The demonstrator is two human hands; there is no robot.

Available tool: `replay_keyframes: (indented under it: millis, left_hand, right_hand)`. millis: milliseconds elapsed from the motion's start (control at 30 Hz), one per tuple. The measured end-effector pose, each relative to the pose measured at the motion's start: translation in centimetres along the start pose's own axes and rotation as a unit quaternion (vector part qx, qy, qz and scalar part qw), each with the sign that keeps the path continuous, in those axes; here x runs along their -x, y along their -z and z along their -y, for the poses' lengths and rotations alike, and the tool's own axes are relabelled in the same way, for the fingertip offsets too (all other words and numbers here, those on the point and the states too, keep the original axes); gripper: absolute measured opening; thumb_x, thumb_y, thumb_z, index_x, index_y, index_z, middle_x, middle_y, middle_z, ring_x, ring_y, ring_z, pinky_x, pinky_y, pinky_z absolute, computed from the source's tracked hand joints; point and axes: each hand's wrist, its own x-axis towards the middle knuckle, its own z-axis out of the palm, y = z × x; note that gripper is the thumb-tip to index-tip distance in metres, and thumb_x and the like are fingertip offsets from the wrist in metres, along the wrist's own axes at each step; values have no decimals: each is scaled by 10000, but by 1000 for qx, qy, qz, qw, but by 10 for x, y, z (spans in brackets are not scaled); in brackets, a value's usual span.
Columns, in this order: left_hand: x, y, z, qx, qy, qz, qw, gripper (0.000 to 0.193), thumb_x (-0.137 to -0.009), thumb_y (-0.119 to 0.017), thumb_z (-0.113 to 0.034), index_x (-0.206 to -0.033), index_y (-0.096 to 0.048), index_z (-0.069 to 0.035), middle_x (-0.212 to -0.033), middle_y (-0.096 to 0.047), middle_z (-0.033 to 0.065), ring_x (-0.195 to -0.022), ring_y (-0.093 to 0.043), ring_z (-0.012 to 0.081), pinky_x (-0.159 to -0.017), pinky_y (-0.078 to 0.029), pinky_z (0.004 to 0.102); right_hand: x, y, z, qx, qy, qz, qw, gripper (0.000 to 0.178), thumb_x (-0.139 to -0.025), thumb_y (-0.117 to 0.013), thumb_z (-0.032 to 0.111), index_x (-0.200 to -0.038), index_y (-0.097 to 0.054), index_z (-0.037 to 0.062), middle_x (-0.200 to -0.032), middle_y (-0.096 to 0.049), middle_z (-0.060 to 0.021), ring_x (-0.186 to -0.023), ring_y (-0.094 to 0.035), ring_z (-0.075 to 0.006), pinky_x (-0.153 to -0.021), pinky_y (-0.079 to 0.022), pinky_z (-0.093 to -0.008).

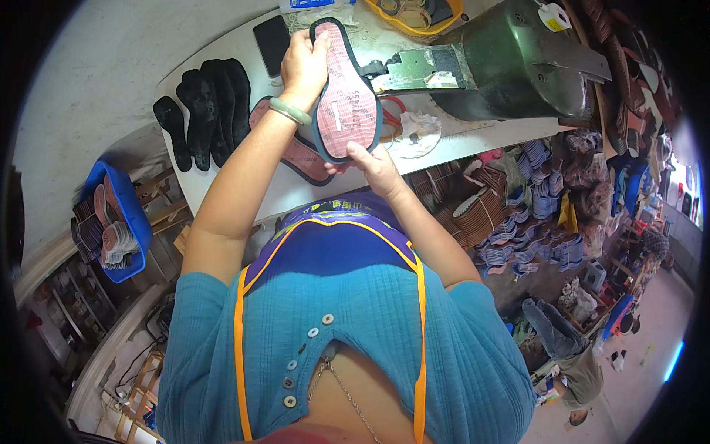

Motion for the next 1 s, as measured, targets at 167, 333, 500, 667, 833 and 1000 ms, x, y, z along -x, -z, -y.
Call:
replay_keyframes:
  millis: [167, 333, 500, 667, 833, 1000]
  left_hand:
    - [-3, -1, 2, 29, 60, -10, 998, 430, -874, -579, -384, -1086, -541, -12, -915, -648, 197, -885, -623, 363, -802, -477, 432]
    - [-14, 5, 20, -34, -19, -38, 999, 545, -823, -621, -453, -1064, -561, 33, -1149, -557, 241, -1122, -492, 397, -950, -375, 453]
    - [-41, 39, -4, -70, -313, 380, 868, 757, -718, -699, -528, -1249, -529, -17, -1222, -551, 222, -1204, -466, 329, -1047, -319, 416]
    - [-57, 43, -10, 29, -137, 585, 799, 538, -741, -763, -283, -1197, -570, -74, -1081, -617, 64, -996, -553, 144, -928, -432, 292]
    - [-60, 43, -9, 54, -89, 605, 790, 429, -776, -738, -204, -1151, -581, -64, -1038, -616, 18, -935, -547, 92, -857, -459, 247]
    - [-48, 52, -2, 82, -73, 560, 821, 363, -820, -704, -177, -1139, -579, -56, -999, -620, 14, -901, -557, 81, -803, -482, 233]
  right_hand:
    - [-2, -8, 9, 49, 9, -101, 994, 294, -943, -501, 249, -982, -599, -26, -783, -640, -95, -642, -633, -180, -578, -507, -289]
    - [-9, -19, 19, 39, 20, -158, 986, 324, -918, -570, 253, -923, -619, -67, -732, -639, -116, -548, -618, -167, -516, -511, -271]
    - [-20, -18, 28, 31, 24, -184, 982, 305, -910, -582, 233, -925, -618, -70, -716, -633, -106, -543, -615, -161, -478, -498, -252]
    - [-33, -15, 36, 63, 9, -176, 982, 341, -910, -561, 282, -947, -621, -51, -753, -647, -112, -550, -613, -153, -488, -499, -244]
    - [-43, -15, 47, 53, -13, -182, 982, 386, -923, -537, 316, -945, -627, -59, -725, -656, -120, -515, -619, -160, -435, -486, -228]
    - [-47, -16, 55, 94, -36, -210, 973, 401, -917, -557, 345, -908, -645, -46, -700, -652, -101, -487, -609, -138, -406, -455, -198]
